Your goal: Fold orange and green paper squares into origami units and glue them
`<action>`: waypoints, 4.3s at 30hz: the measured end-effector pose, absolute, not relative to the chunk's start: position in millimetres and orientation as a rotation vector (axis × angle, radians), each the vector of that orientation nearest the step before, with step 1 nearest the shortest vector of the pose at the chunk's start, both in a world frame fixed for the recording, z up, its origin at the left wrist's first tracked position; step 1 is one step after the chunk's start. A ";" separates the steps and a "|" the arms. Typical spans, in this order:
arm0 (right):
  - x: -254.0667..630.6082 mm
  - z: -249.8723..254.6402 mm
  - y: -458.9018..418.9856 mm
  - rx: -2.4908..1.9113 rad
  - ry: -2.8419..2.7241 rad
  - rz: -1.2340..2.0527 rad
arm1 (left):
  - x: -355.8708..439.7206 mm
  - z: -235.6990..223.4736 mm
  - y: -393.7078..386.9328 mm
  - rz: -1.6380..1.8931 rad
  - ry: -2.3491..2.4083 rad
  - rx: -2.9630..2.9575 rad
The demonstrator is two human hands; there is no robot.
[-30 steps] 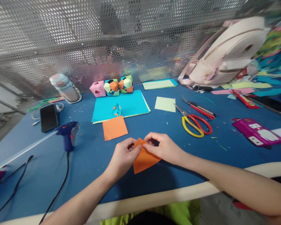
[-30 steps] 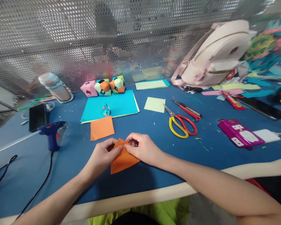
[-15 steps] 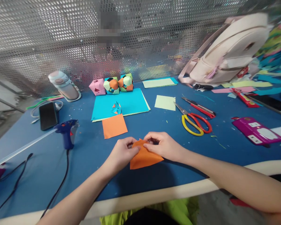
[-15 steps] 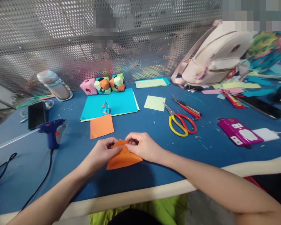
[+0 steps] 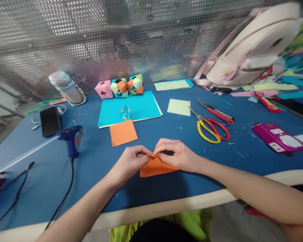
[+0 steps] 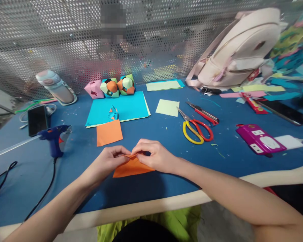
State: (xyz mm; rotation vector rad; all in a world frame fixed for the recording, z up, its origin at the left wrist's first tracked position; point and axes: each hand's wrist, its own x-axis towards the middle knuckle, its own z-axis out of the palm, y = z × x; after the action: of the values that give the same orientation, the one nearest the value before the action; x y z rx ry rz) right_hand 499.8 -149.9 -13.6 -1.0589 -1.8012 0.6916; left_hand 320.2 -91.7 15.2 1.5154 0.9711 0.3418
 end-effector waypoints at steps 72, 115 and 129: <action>495.6 -11.4 -155.9 -1.434 -1.722 0.648 | 320.8 10.6 -99.0 0.487 1.026 1.960; 500.0 -0.1 -152.6 -1.499 -1.430 1.080 | 320.5 3.6 -96.7 0.503 0.995 1.772; 499.8 1.2 -152.8 -1.476 -1.418 1.112 | 319.7 3.1 -98.8 0.511 0.956 1.900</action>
State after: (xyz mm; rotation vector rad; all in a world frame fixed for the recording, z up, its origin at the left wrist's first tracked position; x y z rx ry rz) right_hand 499.8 -152.8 1.2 -1.4756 -1.4179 1.1118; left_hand 319.7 -98.8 3.1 1.8997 0.9559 0.5108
